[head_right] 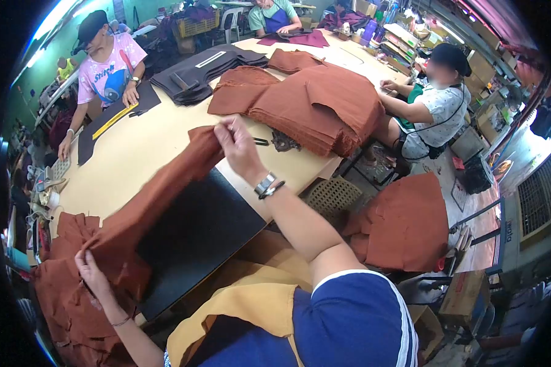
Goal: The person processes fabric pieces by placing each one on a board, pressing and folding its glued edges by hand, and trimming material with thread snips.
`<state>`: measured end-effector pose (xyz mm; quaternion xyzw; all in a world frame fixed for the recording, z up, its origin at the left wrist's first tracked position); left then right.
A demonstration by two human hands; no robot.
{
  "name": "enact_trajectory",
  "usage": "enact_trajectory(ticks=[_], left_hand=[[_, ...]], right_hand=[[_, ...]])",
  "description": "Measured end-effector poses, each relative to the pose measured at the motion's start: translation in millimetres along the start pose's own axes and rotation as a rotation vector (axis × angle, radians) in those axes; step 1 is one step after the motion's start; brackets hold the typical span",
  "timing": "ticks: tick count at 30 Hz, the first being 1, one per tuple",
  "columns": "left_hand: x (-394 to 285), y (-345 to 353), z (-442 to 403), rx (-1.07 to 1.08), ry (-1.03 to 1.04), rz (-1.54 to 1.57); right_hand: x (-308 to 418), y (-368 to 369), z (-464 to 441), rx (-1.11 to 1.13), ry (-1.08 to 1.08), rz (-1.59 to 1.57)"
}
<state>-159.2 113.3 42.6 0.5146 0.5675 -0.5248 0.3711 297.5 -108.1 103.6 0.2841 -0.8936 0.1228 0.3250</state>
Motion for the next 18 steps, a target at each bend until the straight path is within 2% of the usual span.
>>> enact_trajectory(ticks=[1, 2, 5, 6, 7, 8, 10, 12, 13, 14, 15, 16, 18], left_hand=[[-2.4, -9.4, -11.2, -0.004, 0.004, 0.034], [-4.0, -14.6, -21.1, -0.009, 0.009, 0.067], [-4.4, 8.1, -43.5, -0.045, 0.02, 0.191], [12.9, 21.0, -52.0, 0.003, -0.081, 0.305], [52.7, 27.2, -69.9, 0.021, -0.135, 0.194], [82.6, 28.9, -86.2, 0.039, -0.186, 0.083], [27.2, 82.1, -10.7, 0.399, -0.77, 0.695], [58.7, 91.2, -2.4, 0.367, -0.776, 0.594], [57.2, 96.4, 7.3, 0.42, -0.87, 0.597], [50.8, 103.7, 16.2, 0.471, -0.857, 0.615], [42.9, 112.6, 24.6, 0.522, -0.843, 0.633], [35.1, 120.7, 31.0, 0.574, -0.823, 0.65], [35.4, 133.4, 37.9, 0.571, -0.877, 0.696]], right_hand=[[12.8, -7.1, -21.0, -0.031, -0.204, 0.071], [22.5, -11.8, -34.3, -0.029, -0.214, 0.105], [0.4, -0.7, -66.2, 0.041, -0.129, 0.001], [-14.4, 4.6, -69.7, 0.089, -0.075, -0.052], [-30.6, 5.8, -72.4, 0.138, -0.023, -0.104], [-60.5, -2.0, -67.9, 0.274, 0.07, 0.148], [-82.8, -18.8, -36.8, 0.454, 0.284, 0.551], [-133.0, -39.4, 12.5, 0.704, 0.143, 1.016], [-147.8, -48.6, 40.5, 0.658, 0.064, 1.122], [-152.5, -56.0, 59.7, 0.616, -0.016, 1.223], [-124.8, -54.1, 49.4, 0.746, 0.148, 1.114], [-102.0, -59.1, 49.8, 0.831, 0.048, 1.036], [-109.5, -61.6, 53.0, 0.776, 0.142, 1.056]])
Point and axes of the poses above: each hand's wrist, its own z-axis away from the middle knuckle, its own y-axis out of the palm, x = y × z, the point moved 5 cm from there along -z, towards the middle knuckle, and after that the axes turned 15 degrees about -y, right-handed, at the moved point
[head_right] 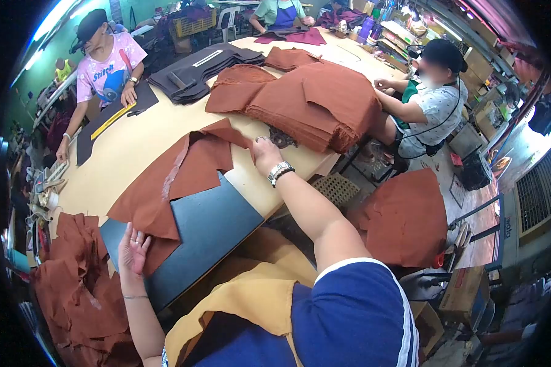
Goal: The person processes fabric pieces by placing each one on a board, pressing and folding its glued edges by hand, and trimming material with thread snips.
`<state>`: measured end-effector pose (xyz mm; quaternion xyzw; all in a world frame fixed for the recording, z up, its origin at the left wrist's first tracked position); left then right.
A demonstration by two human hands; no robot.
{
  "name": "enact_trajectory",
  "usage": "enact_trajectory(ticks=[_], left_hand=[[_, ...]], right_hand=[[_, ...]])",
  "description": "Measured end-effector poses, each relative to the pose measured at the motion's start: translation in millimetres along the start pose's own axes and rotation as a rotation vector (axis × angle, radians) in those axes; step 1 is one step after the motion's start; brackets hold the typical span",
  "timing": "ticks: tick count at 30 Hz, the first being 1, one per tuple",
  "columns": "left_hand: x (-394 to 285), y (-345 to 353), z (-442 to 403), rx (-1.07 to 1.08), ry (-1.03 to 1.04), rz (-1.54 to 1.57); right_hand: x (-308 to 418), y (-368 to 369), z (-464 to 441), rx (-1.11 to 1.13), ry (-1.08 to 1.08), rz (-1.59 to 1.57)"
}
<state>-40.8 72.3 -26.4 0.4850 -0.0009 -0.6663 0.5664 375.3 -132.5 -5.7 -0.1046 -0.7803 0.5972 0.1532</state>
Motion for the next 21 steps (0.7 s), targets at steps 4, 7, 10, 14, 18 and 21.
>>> enact_trajectory(ticks=[4, 7, 10, 14, 18, 21], left_hand=[[11.9, 16.3, -17.0, 0.01, -0.012, 0.14], [11.1, 15.7, -36.7, 0.028, 0.115, 0.303], [18.4, 49.5, -24.3, 0.401, -0.201, 0.418], [35.9, 82.0, -22.1, 0.222, -0.144, -0.052], [39.1, 82.7, -23.9, 0.258, -0.118, -0.08], [39.3, 79.7, -19.7, 0.208, -0.055, -0.077]], right_hand=[[-23.1, 25.9, -12.8, -0.129, 0.096, -0.062], [-29.5, 10.6, -11.8, -0.242, 0.324, -0.479], [-25.0, 16.8, 3.0, -0.614, 0.608, -1.202], [15.9, 16.2, 20.3, -0.92, 0.313, -1.401], [133.1, -32.8, 18.0, -0.39, -0.239, -0.682], [177.0, -21.5, 13.1, -0.053, -0.312, -0.42]])
Point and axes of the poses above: each hand's wrist, its own z-axis away from the middle knuckle, its own y-axis out of the palm, x = y × z, the point moved 5 cm from there along -z, towards the middle knuckle, and after that the axes turned 15 degrees about -y, right-handed, at the moved point
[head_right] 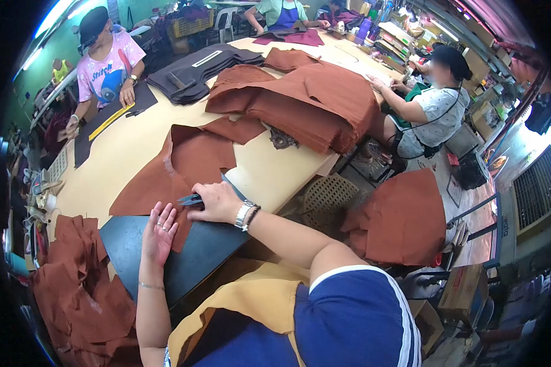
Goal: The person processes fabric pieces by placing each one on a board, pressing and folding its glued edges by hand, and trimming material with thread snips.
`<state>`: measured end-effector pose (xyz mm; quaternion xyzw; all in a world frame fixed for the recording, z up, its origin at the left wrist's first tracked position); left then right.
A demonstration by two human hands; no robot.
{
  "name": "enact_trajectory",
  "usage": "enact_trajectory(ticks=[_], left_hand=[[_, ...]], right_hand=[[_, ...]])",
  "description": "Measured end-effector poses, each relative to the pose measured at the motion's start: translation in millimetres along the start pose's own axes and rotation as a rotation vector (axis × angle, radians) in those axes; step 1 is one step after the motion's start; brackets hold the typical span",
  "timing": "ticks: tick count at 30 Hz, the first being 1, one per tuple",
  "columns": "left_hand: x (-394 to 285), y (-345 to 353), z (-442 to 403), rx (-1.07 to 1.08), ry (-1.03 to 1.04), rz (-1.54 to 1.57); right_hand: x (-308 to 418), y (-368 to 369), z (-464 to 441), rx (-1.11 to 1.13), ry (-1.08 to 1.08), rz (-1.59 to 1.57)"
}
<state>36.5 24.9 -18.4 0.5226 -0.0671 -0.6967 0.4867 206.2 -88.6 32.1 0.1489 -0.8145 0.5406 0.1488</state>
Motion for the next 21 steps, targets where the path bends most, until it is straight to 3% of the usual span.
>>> enact_trajectory(ticks=[4, 8, 10, 13, 14, 17, 19, 21], left_hand=[[4.6, -37.3, -7.9, 0.074, -0.032, -0.047], [5.2, -8.8, 3.1, 0.2, -0.13, -0.12], [8.2, -0.8, 5.1, 0.202, -0.107, -0.078], [-6.0, 25.6, 24.3, 0.151, 0.095, 0.14], [-3.5, -1.0, 14.1, 0.091, 0.13, 0.191], [-8.9, -1.9, 16.6, 0.175, 0.003, 0.136], [5.0, -19.2, 0.0, 0.231, -0.226, 0.014], [3.8, -16.9, 2.3, -0.004, -0.056, -0.077]], right_hand=[[-10.0, 12.1, -14.6, -0.145, 0.01, -0.117], [35.9, -18.4, -23.3, -0.333, -0.249, -0.318], [54.4, -17.6, -21.6, -0.277, -0.333, -0.338], [75.0, -2.9, -12.6, -0.218, -0.431, -0.314], [78.1, 2.4, -10.5, -0.211, -0.418, -0.333], [84.0, 15.9, -4.7, -0.149, -0.385, -0.395], [84.8, 26.4, -3.4, -0.115, -0.407, -0.418], [88.5, 27.9, 0.4, -0.074, -0.434, -0.448]])
Point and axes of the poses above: each hand's wrist, its own z-axis away from the middle knuckle, its own y-axis out of the palm, x = y × z, the point moved 5 cm from there along -z, towards the middle knuckle, and after that the axes turned 15 degrees about -y, right-handed, at the moved point
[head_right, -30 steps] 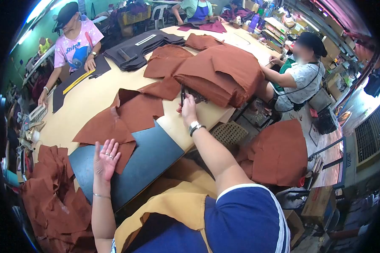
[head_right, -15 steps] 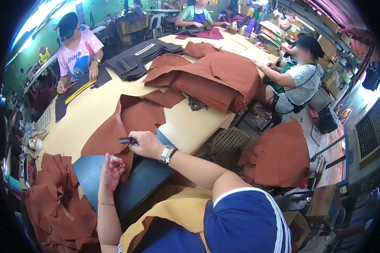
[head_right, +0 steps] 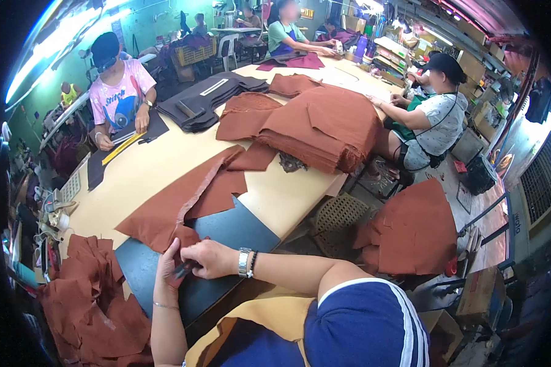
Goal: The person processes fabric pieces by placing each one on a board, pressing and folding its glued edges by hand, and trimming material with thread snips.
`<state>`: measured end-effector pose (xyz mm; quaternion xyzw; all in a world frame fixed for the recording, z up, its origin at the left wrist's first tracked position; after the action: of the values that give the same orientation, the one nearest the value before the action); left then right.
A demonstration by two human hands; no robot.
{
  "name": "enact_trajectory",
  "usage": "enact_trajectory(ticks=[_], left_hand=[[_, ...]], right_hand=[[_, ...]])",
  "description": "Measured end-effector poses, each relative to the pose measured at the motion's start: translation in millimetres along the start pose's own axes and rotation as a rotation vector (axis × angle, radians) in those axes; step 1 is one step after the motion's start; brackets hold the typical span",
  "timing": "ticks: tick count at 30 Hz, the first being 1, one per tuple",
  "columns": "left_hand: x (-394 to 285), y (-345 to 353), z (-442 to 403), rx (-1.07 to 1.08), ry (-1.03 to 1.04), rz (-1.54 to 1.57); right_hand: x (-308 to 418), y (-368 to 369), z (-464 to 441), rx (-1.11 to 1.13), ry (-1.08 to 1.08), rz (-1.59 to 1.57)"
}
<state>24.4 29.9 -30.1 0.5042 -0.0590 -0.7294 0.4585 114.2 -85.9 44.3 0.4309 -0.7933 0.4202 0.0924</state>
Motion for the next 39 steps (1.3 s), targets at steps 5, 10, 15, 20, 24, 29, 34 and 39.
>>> enact_trajectory(ticks=[5, 10, 15, 20, 24, 29, 34, 39], left_hand=[[-18.7, -14.4, -3.1, 0.09, 0.023, 0.268], [-14.5, -15.8, -7.5, 0.022, 0.067, 0.237], [-21.6, -7.2, 5.2, -0.192, 0.2, -0.085], [-23.0, -0.5, 8.0, -0.263, 0.266, -0.196], [-24.5, -0.4, 3.5, -0.227, 0.297, -0.241], [-26.1, 0.6, 5.4, -0.238, 0.327, -0.202], [-37.3, -3.2, 10.9, -0.233, 0.309, -0.212], [-36.5, 0.5, 11.4, -0.141, 0.131, 0.001]], right_hand=[[1.2, -1.6, 9.7, -0.144, 0.147, -0.189], [-29.4, -8.3, 11.2, -0.321, 0.42, -0.28], [-75.0, -11.7, 4.8, -0.2, 0.793, -0.486], [-95.1, 0.5, -11.4, -0.433, 0.797, -0.769], [-103.1, -1.0, -11.7, -0.712, 0.76, -0.812], [-104.1, 0.7, -10.3, -0.734, 0.729, -0.73], [-92.9, 10.5, -16.7, -0.452, 0.509, -0.71], [-88.8, 7.7, -13.5, -0.621, 0.51, -0.75]])
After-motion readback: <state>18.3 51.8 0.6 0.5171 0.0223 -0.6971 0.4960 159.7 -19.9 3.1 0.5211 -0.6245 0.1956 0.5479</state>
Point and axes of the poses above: each hand's wrist, its own z-axis away from the middle knuckle, its own y-axis out of the palm, x = y × z, the point moved 5 cm from there along -z, towards the middle knuckle, and after that the axes turned 15 degrees about -y, right-handed, at the moved point
